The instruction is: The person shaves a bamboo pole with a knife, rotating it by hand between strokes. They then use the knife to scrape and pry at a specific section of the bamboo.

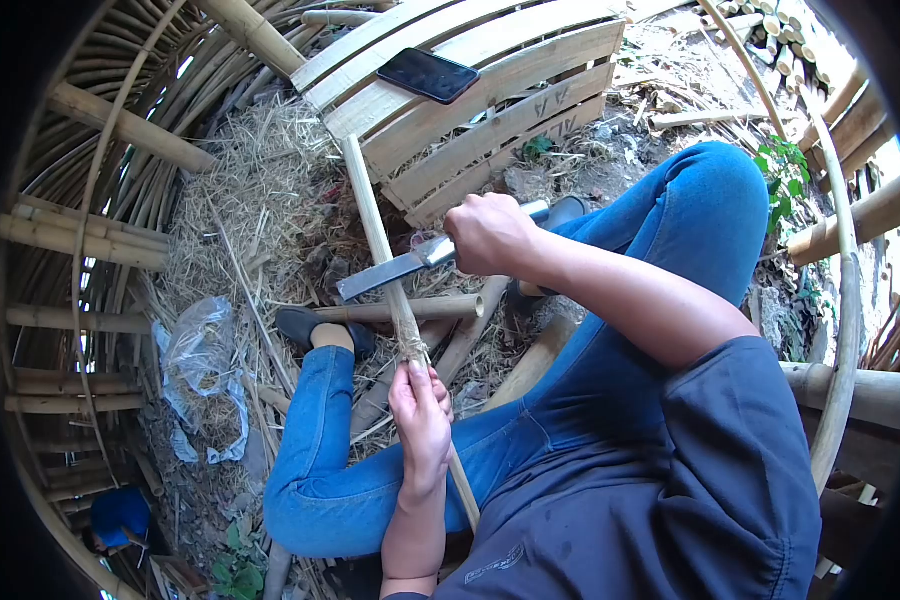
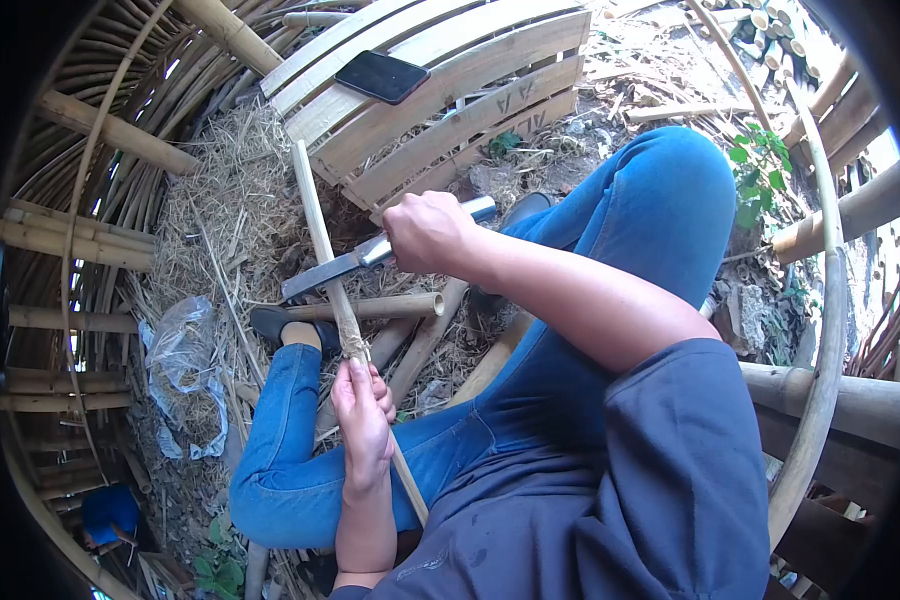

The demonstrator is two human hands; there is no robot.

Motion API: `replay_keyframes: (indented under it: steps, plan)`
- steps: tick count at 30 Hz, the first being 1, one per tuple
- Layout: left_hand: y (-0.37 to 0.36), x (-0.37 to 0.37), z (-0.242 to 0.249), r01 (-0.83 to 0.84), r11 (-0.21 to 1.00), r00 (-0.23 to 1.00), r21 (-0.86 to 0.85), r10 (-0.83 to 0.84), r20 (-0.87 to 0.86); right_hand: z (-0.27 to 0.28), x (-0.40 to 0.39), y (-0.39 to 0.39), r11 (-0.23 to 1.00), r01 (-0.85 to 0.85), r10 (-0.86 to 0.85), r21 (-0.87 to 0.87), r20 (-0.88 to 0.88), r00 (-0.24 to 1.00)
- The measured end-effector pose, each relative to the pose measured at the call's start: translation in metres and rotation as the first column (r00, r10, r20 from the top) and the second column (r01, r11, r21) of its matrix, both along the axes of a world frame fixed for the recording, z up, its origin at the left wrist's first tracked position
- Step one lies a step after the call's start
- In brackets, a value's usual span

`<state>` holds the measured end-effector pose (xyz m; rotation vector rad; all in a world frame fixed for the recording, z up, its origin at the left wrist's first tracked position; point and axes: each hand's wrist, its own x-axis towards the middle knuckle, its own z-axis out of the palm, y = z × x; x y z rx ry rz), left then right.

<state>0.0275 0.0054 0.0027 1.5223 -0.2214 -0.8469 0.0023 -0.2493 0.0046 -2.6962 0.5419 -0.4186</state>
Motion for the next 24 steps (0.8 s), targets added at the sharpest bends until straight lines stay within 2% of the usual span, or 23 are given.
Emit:
replay_keyframes:
  steps: [5,9,12,18,24]
  plan:
    - [-0.001,-0.003,0.004,-0.006,1.000,1.000,0.004,0.006,0.026,0.007,-0.001,-0.003,1.000,-0.007,0.007,-0.011,-0.009,1.000]
    - [0.001,-0.011,0.008,0.039,0.999,0.999,-0.011,-0.039,0.026,0.006,0.007,-0.023,0.986,0.160,-0.161,0.053,0.022,0.987]
    - [0.003,-0.016,0.007,0.085,0.996,0.996,-0.020,-0.084,0.041,0.029,-0.003,-0.041,0.974,0.226,-0.226,-0.002,0.033,0.974]
    - [0.002,-0.020,0.009,0.083,0.996,0.995,-0.033,-0.081,0.056,0.029,-0.001,-0.042,0.965,0.258,-0.259,0.038,0.026,0.965]
    - [0.001,-0.026,0.002,0.153,0.988,0.983,-0.034,-0.148,0.109,0.036,-0.006,-0.061,0.909,0.372,-0.401,0.188,0.143,0.905]
